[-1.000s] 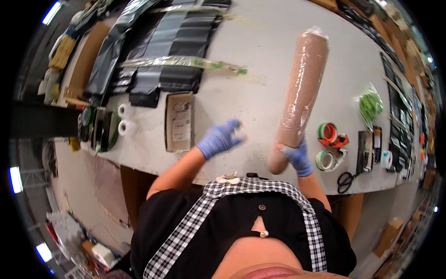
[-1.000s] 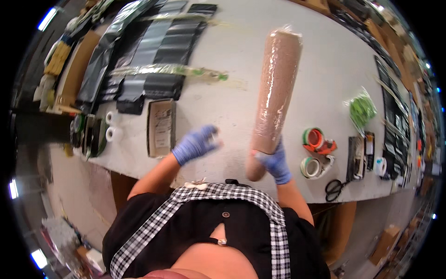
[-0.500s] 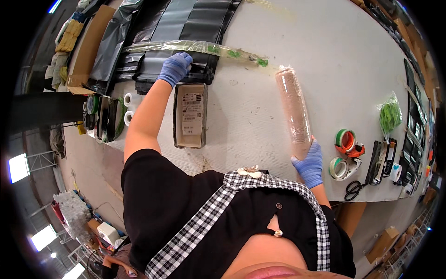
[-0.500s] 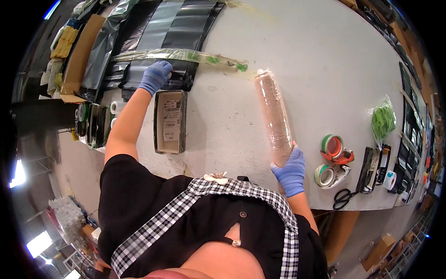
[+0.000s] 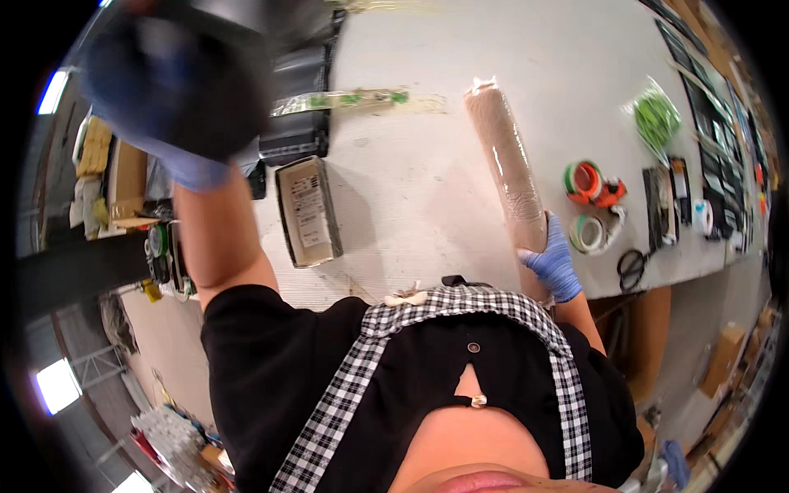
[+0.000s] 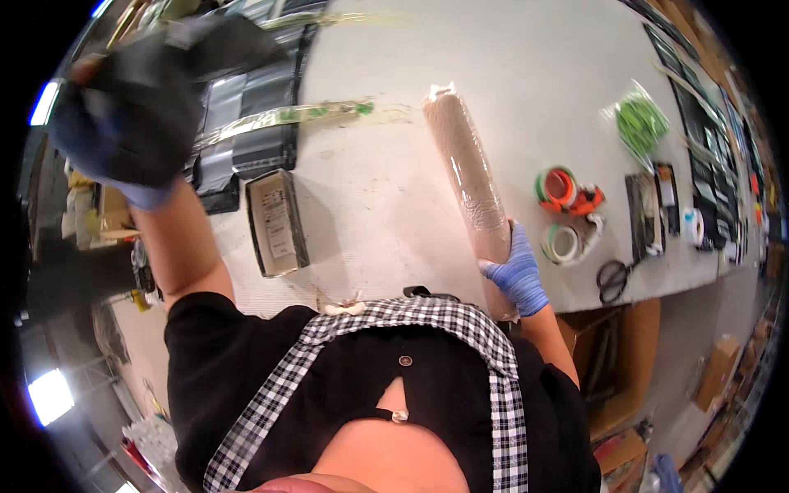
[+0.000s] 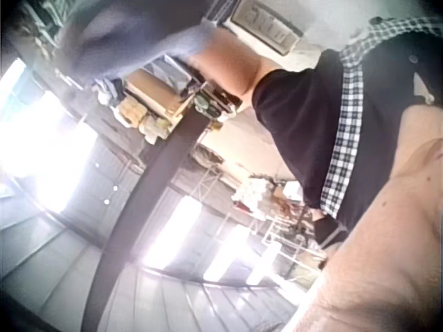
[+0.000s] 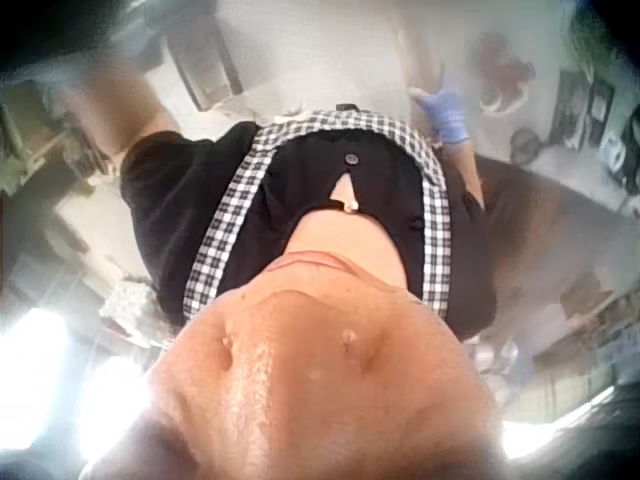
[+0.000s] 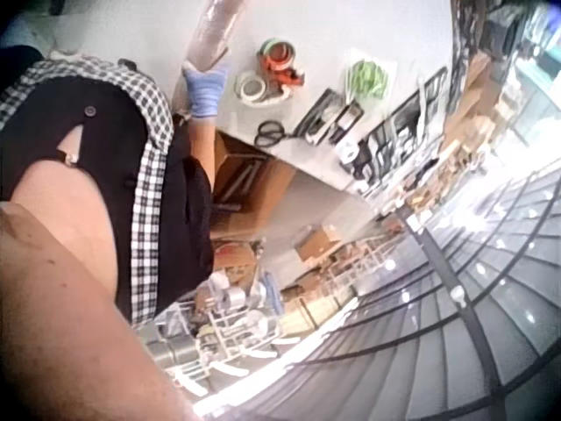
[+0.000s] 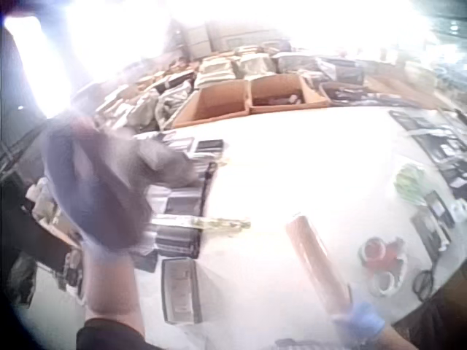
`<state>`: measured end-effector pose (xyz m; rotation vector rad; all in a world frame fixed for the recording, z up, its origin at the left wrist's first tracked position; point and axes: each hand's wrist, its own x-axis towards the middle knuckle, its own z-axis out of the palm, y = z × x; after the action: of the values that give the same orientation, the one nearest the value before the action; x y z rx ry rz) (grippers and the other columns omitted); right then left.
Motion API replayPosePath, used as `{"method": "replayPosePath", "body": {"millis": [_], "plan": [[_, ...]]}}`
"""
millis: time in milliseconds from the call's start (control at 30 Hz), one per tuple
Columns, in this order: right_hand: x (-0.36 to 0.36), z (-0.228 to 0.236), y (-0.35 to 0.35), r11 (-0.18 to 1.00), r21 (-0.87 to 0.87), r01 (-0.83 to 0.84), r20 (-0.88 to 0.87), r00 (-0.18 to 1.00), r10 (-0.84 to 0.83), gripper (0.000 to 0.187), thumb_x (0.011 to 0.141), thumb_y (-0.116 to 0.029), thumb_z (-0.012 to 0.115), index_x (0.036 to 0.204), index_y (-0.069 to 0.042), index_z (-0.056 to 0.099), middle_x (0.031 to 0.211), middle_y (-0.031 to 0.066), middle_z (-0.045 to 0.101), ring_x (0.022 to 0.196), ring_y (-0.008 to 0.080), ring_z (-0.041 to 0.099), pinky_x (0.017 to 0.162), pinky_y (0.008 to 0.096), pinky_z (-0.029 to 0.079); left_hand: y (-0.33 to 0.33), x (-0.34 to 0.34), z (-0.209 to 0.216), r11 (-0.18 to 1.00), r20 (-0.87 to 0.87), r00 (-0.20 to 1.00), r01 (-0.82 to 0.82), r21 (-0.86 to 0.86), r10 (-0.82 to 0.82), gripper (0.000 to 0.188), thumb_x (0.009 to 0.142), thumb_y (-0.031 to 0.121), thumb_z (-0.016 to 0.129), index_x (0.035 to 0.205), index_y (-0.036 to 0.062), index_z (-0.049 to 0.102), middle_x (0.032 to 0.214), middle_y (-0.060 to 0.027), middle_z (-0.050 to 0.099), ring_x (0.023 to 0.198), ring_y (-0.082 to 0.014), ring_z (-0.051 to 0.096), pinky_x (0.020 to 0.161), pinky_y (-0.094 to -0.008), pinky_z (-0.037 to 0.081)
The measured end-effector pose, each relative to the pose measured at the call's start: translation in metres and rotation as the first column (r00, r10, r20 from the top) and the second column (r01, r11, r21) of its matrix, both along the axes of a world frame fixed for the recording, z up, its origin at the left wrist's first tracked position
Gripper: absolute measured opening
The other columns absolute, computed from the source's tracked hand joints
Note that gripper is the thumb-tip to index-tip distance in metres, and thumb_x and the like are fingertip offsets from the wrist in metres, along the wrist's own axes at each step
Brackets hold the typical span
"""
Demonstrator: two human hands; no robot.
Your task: The person retrieves cylindrical parts from a bin and inserts them into grey plastic sleeves. They seal the packages using a tape dispenser and attach a shipping label to each completed item.
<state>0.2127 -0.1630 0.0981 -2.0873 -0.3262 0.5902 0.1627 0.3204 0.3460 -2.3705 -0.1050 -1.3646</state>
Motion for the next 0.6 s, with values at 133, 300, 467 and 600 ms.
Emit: {"method": "replayPosePath", "body": {"millis": [133,300,467,600], "plan": [[-0.021,-0.008,-0.062,0.964,0.241,0.110,0.069,0.989,-0.130,0.097,0.064,-0.012,0.077,0.147,-0.002,0.029,0.136,0.0137,0.048,0.125,0.0251,0.048,0.106,0.0355,0.038,-0.170,0.019,-0.142,0.737,-0.128,0.808,0.444,-0.509,-0.575,0.025,0.081,0.015,0.070,0.104,0.0165,0.062,0.092,-0.0019,0.063,0.078,-0.0224,0.062,0.063,-0.0350,0.053],[-0.058,0.012,-0.094,0.966,0.259,0.015,0.089,0.995,-0.039,0.096,0.067,-0.012,0.076,0.151,-0.008,0.028,0.141,0.0131,0.047,0.127,0.0241,0.049,0.106,0.0350,0.040,-0.222,0.024,-0.306,0.599,-0.405,0.745,-0.008,-0.800,-0.530,0.016,0.084,0.018,0.067,0.099,0.0127,0.063,0.087,-0.0123,0.067,0.079,-0.0327,0.065,0.067,-0.0422,0.052],[-0.091,-0.001,-0.102,0.962,-0.201,-0.186,0.341,0.907,0.246,0.090,0.062,-0.019,0.075,0.146,-0.020,0.041,0.108,0.0148,0.057,0.094,0.0351,0.059,0.084,0.0425,0.051,-0.228,0.065,-0.334,0.678,-0.571,0.497,0.051,-0.733,-0.654,0.016,0.085,0.024,0.064,0.098,0.0143,0.066,0.093,-0.0126,0.070,0.085,-0.0345,0.066,0.075,-0.0420,0.053],[-0.111,-0.006,-0.105,0.911,-0.395,-0.121,0.316,0.913,0.258,0.077,0.065,-0.019,0.072,0.139,-0.023,0.050,0.108,0.0176,0.055,0.092,0.0371,0.059,0.079,0.0444,0.052,-0.199,0.086,-0.396,-0.203,-0.046,0.495,-0.438,-0.876,-0.868,0.023,0.089,0.016,0.064,0.107,0.0028,0.069,0.098,-0.0105,0.072,0.082,-0.0185,0.067,0.079,-0.0335,0.053]]}}
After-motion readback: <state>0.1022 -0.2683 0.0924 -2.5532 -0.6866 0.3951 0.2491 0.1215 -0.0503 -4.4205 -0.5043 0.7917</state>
